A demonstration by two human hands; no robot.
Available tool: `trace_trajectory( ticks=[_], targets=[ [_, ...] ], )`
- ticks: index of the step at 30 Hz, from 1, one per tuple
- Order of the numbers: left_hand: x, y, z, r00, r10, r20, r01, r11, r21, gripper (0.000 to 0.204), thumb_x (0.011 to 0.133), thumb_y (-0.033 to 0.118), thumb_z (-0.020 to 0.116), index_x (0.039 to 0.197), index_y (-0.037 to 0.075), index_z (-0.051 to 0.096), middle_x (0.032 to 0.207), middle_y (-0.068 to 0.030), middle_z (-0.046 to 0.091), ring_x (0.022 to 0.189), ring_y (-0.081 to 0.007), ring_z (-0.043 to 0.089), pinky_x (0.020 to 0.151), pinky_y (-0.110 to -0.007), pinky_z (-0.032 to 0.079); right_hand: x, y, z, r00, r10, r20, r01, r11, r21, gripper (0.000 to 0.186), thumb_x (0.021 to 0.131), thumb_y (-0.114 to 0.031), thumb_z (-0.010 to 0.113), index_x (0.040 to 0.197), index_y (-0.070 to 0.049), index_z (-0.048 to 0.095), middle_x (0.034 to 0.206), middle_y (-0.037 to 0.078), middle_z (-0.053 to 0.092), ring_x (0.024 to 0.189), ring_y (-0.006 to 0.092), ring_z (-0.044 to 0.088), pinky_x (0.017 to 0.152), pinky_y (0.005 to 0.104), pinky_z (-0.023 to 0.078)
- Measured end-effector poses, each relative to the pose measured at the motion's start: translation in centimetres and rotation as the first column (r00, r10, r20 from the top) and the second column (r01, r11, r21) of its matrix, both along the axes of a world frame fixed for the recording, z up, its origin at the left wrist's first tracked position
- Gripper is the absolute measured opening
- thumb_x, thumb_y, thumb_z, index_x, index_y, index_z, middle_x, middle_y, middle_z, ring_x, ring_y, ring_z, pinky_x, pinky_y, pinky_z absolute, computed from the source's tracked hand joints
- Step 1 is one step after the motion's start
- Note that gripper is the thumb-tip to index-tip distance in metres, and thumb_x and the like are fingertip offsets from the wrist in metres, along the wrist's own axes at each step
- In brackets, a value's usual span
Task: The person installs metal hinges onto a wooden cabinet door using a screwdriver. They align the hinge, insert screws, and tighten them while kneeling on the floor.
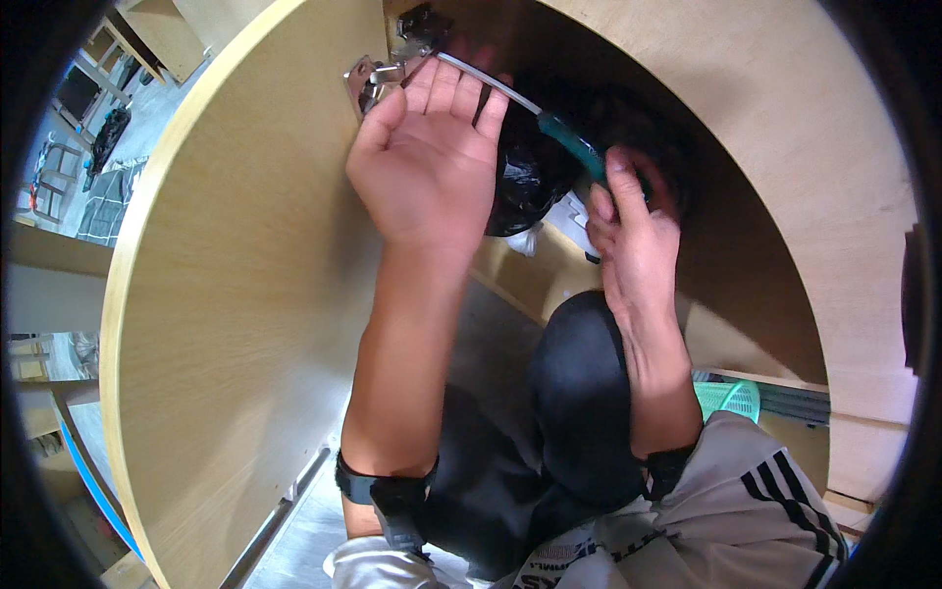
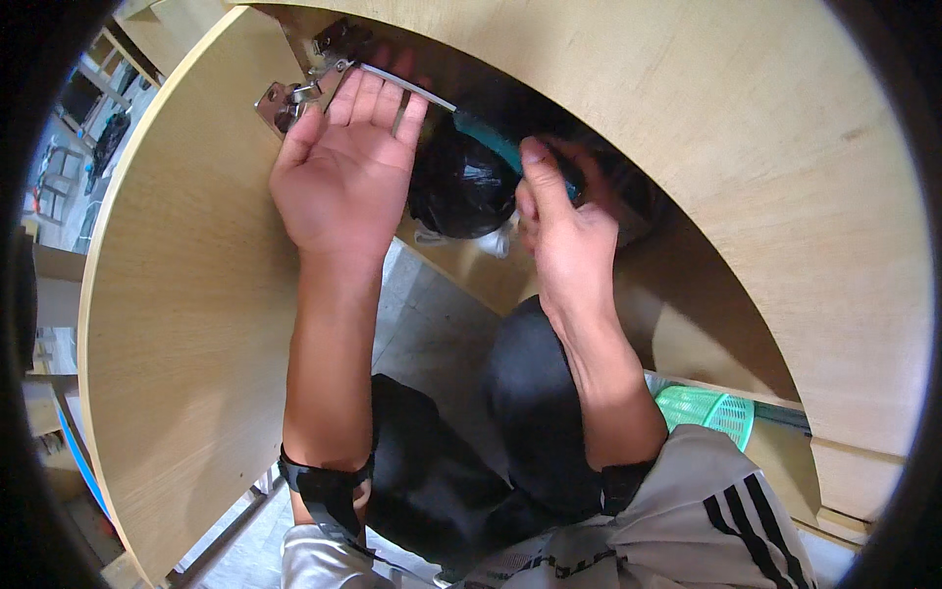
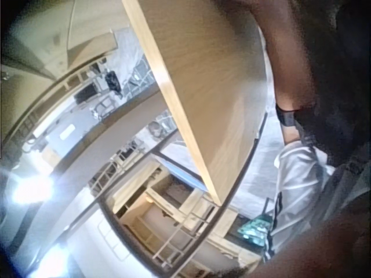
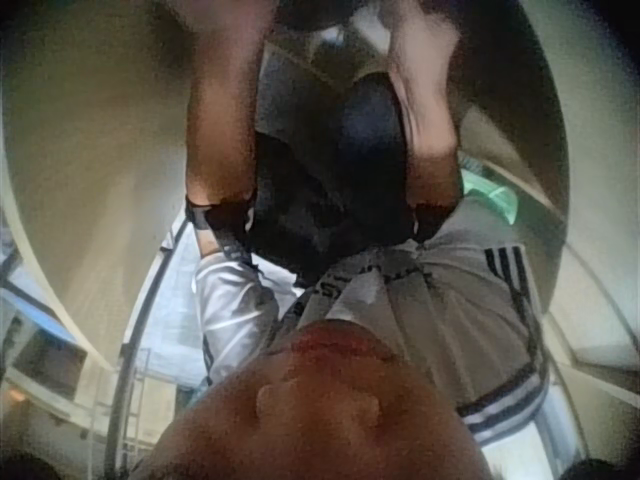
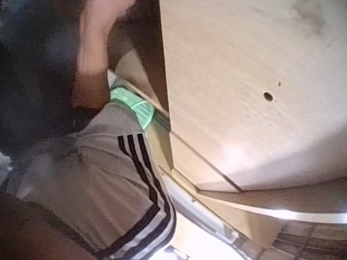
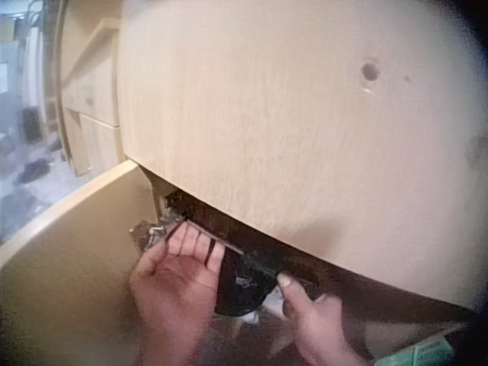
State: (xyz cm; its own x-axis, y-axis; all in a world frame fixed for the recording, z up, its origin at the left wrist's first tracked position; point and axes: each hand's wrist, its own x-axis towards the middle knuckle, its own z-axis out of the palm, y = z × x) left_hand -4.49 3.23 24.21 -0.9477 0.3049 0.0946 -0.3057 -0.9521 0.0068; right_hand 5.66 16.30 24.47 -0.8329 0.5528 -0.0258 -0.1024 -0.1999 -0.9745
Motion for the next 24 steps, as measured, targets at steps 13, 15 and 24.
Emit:
trace_trajectory(
  ticks=[13,15,24],
  targets=[
    [0.1,-0.1,0.0,0.999,-0.012,-0.037,0.013,1.0,0.015,0.042,0.089,0.022,0.037,0.122,-0.003,0.044,0.136,-0.0168,0.043,0.132,-0.0304,0.035,0.112,-0.045,0.02,-0.3,-0.4,0.1,0.991,-0.056,-0.125,0.087,0.962,0.258,0.027,0.082,-0.019,0.073,0.102,-0.004,0.061,0.071,-0.002,0.056,0.051,0.005,0.044,0.044,0.021,0.033],
    [0.1,-0.1,-0.2,0.999,0.002,-0.034,-0.002,1.0,-0.003,0.044,0.089,0.023,0.037,0.125,-0.003,0.042,0.138,-0.0173,0.041,0.133,-0.0307,0.034,0.112,-0.046,0.019,-0.3,-0.4,0.1,0.991,-0.022,-0.134,0.052,0.973,0.226,0.033,0.079,-0.01,0.075,0.107,-0.004,0.06,0.074,-0.002,0.057,0.054,0.0037,0.045,0.046,0.0189,0.034],
    [0.2,-0.3,-0.5,0.996,-0.003,-0.095,0.007,0.999,0.037,0.054,0.092,0.021,0.036,0.135,-0.011,0.027,0.145,-0.0211,0.03,0.138,-0.0327,0.024,0.115,-0.05,0.012,0.0,-0.1,0.2,0.998,0.0,0.064,-0.002,0.999,0.033,0.022,0.088,-0.027,0.067,0.097,-0.007,0.062,0.059,-0.003,0.051,0.046,0.0036,0.04,0.042,0.019,0.027]
  ],
)
